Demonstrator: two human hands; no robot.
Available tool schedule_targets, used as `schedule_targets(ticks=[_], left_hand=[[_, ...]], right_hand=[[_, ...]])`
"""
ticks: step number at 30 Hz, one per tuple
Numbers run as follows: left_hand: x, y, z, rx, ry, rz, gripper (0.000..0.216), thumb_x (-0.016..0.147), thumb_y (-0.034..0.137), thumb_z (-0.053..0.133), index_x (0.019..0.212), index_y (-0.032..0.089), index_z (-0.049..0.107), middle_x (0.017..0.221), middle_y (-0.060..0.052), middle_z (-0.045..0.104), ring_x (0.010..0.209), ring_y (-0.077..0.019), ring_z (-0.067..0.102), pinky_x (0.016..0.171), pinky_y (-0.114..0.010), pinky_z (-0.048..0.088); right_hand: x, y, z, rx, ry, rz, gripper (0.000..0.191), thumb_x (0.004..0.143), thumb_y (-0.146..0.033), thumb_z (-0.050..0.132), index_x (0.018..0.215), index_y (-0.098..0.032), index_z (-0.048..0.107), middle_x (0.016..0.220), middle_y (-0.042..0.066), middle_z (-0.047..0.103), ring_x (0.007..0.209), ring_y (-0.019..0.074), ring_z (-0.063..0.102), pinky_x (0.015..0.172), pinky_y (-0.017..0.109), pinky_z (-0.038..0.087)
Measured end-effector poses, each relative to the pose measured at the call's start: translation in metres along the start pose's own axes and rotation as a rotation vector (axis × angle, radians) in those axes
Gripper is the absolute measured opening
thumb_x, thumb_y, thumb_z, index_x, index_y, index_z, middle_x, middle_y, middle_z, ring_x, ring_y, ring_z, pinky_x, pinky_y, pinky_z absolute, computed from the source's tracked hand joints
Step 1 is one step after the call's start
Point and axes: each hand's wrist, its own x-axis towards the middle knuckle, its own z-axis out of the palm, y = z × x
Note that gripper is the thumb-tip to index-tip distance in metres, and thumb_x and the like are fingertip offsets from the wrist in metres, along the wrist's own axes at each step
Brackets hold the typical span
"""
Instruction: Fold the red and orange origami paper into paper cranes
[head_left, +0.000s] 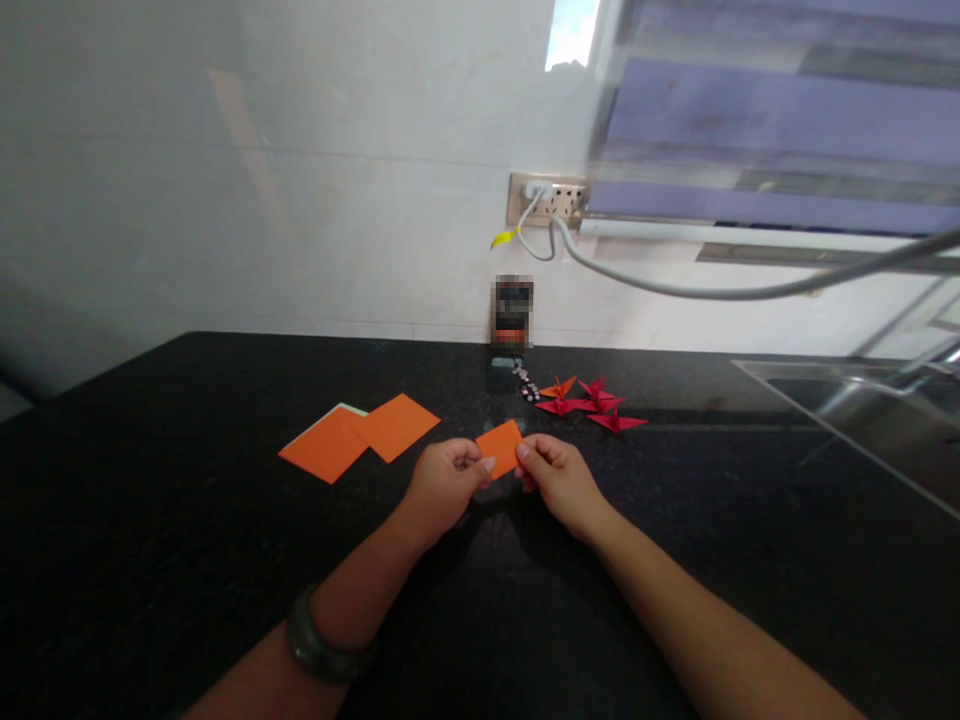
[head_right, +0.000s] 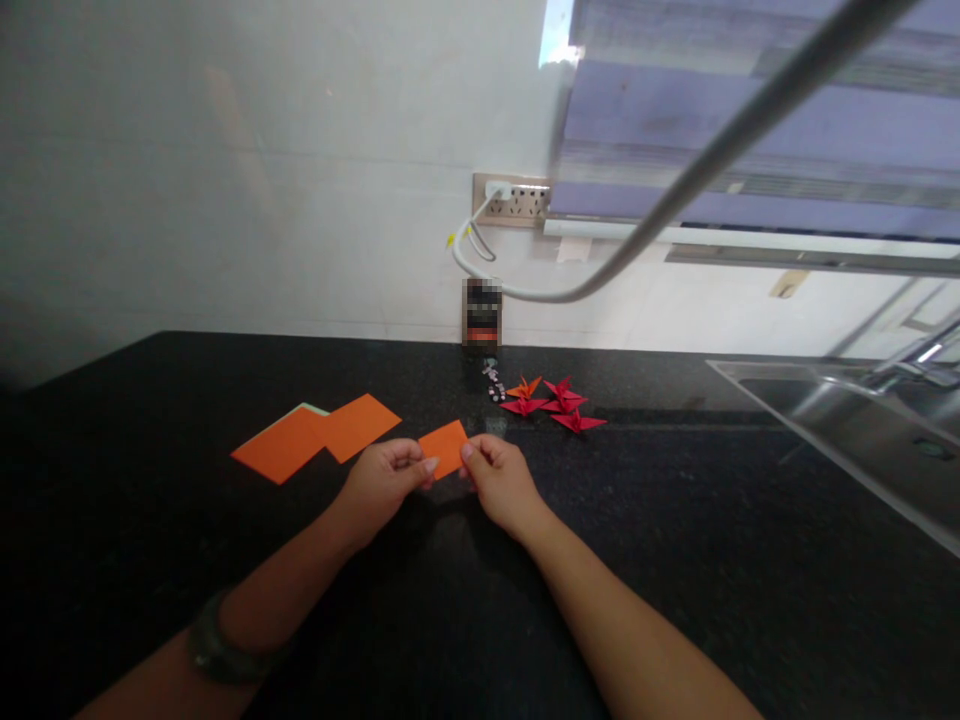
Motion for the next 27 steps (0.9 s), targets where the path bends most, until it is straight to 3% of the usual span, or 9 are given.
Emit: schedule_targets(ticks=[8,14,19,27], left_hand=[[0.001,0.002,0.000,-0.122,-0.004,-0.022,0.020,0.065,0.033,0.060,0.067,0.013,0.060,0.057,0.001,0.058,0.054,-0.0106,0.051,0.053,-0.022,0.038],[-0.001,0.003,-0.004,-0.002,-0.038,-0.009,0.021,0.063,0.033,0.062,0.058,0.012,0.060,0.050,0.003,0.052,0.049,-0.0093,0.045,0.048,-0.021,0.033],[-0.003,0.005,-0.001,-0.030,-0.088,-0.028,0.020,0.062,0.031,0.062,0.059,0.012,0.059,0.053,0.002,0.054,0.051,-0.0096,0.047,0.050,-0.021,0.035],[0.004,-0.004,-0.004,-0.131,-0.018,-0.084,0.022,0.066,0.033,0.060,0.065,0.012,0.058,0.057,-0.001,0.058,0.054,-0.0119,0.052,0.053,-0.023,0.039]], right_hand=[[-0.003,-0.009,-0.001,-0.082,0.004,-0.003,0.024,0.076,-0.032,0.050,0.061,-0.015,0.056,0.050,-0.002,0.051,0.044,0.0081,0.042,0.045,0.020,0.032],[-0.004,-0.011,0.003,-0.014,-0.025,-0.003,0.023,0.073,-0.036,0.054,0.067,-0.015,0.058,0.057,-0.002,0.053,0.050,0.0088,0.044,0.047,0.020,0.035],[-0.005,-0.010,0.003,-0.020,0.029,-0.023,0.028,0.072,-0.040,0.055,0.058,-0.015,0.055,0.050,-0.003,0.048,0.046,0.0082,0.041,0.045,0.021,0.033],[0.000,-0.005,0.003,0.134,-0.013,0.139,0.028,0.072,-0.042,0.055,0.063,-0.016,0.051,0.048,-0.006,0.045,0.040,0.0061,0.038,0.039,0.018,0.031]])
